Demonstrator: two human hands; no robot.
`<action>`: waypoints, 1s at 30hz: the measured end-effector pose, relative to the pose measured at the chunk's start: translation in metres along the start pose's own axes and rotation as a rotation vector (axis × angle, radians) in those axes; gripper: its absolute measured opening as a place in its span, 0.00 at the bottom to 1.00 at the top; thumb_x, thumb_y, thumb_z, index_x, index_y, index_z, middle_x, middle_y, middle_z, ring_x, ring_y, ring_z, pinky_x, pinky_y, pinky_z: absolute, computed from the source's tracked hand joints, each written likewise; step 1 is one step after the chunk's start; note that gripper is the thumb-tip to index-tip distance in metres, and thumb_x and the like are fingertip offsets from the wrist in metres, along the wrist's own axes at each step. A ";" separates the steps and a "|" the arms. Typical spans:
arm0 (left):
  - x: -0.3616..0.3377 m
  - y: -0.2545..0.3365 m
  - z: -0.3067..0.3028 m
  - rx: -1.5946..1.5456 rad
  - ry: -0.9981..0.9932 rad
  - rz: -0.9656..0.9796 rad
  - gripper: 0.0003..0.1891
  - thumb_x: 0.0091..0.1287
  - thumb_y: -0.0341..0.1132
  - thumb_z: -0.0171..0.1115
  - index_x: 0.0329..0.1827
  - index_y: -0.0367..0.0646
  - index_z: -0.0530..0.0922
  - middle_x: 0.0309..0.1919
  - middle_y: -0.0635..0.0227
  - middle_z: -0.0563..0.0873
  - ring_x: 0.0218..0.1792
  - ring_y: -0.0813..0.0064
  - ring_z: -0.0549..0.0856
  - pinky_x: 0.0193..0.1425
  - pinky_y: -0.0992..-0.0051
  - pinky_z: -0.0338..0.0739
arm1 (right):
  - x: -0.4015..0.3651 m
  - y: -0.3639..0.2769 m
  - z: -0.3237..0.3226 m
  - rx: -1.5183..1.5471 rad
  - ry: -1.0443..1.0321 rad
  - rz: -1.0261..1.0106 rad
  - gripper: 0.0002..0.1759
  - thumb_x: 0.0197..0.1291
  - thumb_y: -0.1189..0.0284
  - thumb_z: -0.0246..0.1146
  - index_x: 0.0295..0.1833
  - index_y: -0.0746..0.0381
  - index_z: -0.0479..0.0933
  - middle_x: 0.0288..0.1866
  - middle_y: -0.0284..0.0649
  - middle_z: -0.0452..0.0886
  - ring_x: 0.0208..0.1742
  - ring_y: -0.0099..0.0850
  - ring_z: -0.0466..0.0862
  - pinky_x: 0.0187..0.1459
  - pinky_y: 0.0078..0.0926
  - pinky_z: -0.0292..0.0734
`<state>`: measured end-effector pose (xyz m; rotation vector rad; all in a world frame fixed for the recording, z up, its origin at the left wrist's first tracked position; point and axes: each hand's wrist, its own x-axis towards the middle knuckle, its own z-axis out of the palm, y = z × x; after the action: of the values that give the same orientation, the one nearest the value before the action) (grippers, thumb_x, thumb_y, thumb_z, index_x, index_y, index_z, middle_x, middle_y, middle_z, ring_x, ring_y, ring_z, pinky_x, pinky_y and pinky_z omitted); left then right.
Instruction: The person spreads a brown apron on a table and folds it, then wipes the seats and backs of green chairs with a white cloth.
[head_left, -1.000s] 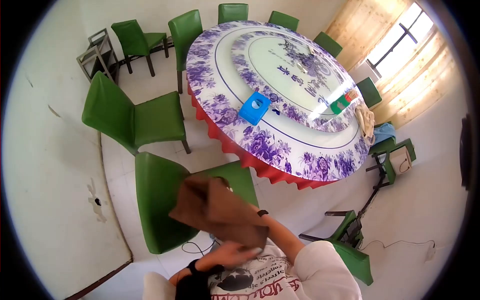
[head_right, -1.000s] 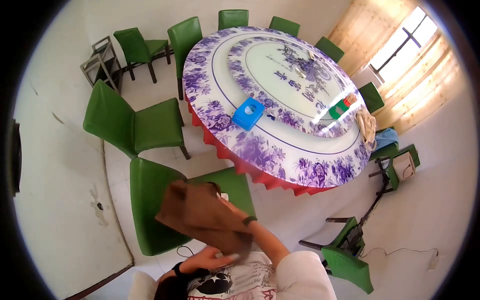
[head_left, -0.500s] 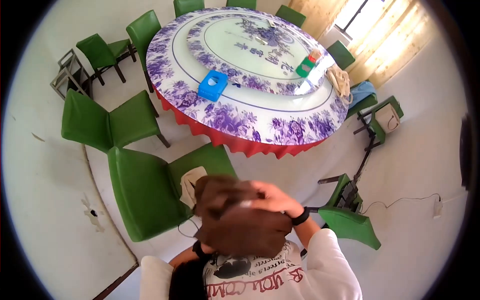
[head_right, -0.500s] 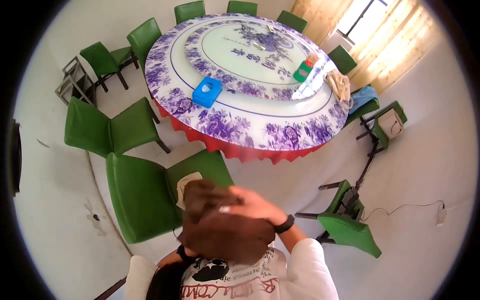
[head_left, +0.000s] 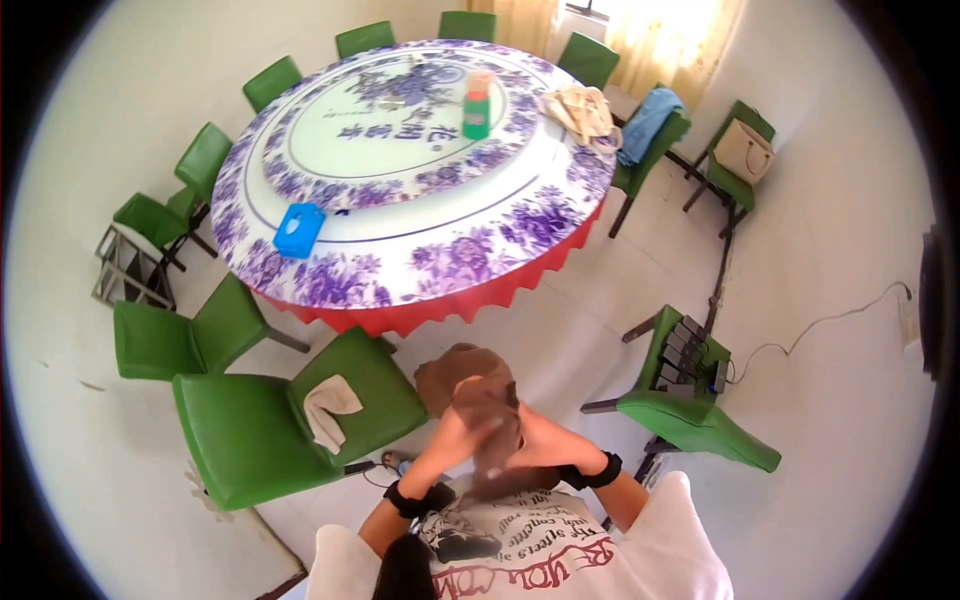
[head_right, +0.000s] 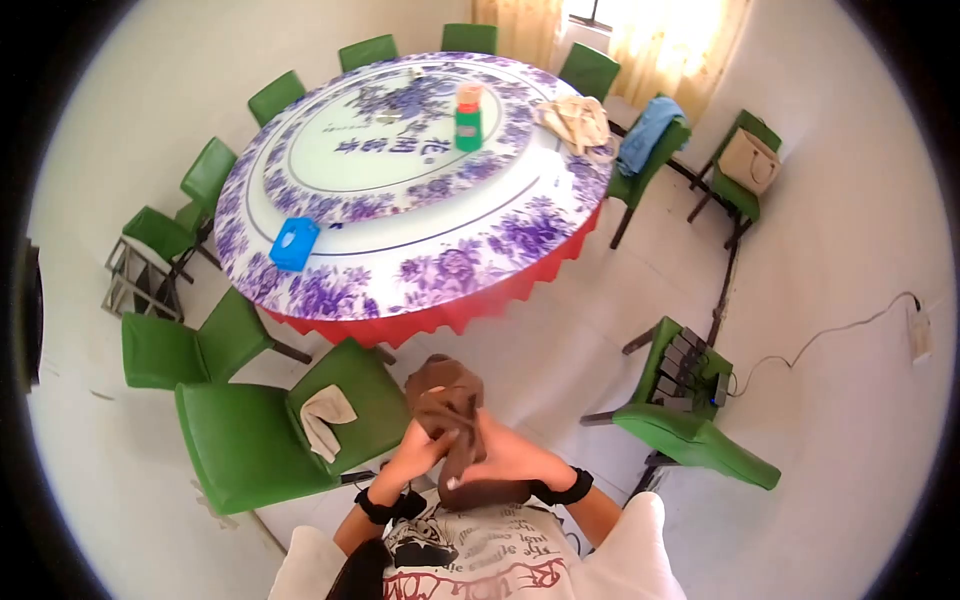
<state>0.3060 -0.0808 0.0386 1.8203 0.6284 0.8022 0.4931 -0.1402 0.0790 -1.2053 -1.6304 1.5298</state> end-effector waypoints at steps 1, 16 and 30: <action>0.016 0.015 0.017 -0.127 0.034 -0.085 0.10 0.61 0.30 0.59 0.43 0.38 0.81 0.48 0.55 0.80 0.52 0.53 0.78 0.57 0.66 0.72 | -0.011 0.011 -0.009 0.007 0.075 0.028 0.40 0.49 0.64 0.71 0.64 0.68 0.62 0.60 0.50 0.71 0.61 0.39 0.73 0.60 0.34 0.67; 0.144 0.121 -0.059 0.335 0.394 0.342 0.09 0.61 0.28 0.56 0.43 0.35 0.77 0.46 0.58 0.75 0.52 0.60 0.78 0.52 0.68 0.76 | -0.119 -0.052 -0.233 -0.484 1.359 -0.426 0.12 0.58 0.86 0.48 0.40 0.70 0.77 0.37 0.43 0.82 0.40 0.28 0.80 0.45 0.25 0.74; 0.333 0.016 -0.181 0.240 -0.726 -0.189 0.12 0.60 0.26 0.57 0.46 0.38 0.80 0.37 0.65 0.87 0.38 0.73 0.85 0.44 0.73 0.77 | 0.131 -0.259 -0.435 -0.372 1.262 -0.721 0.17 0.69 0.64 0.52 0.50 0.68 0.75 0.42 0.38 0.79 0.44 0.26 0.76 0.46 0.24 0.72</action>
<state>0.3836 0.2619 0.1826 2.0528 0.4126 -0.0886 0.7679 0.1857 0.3812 -1.1466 -1.1777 -0.0892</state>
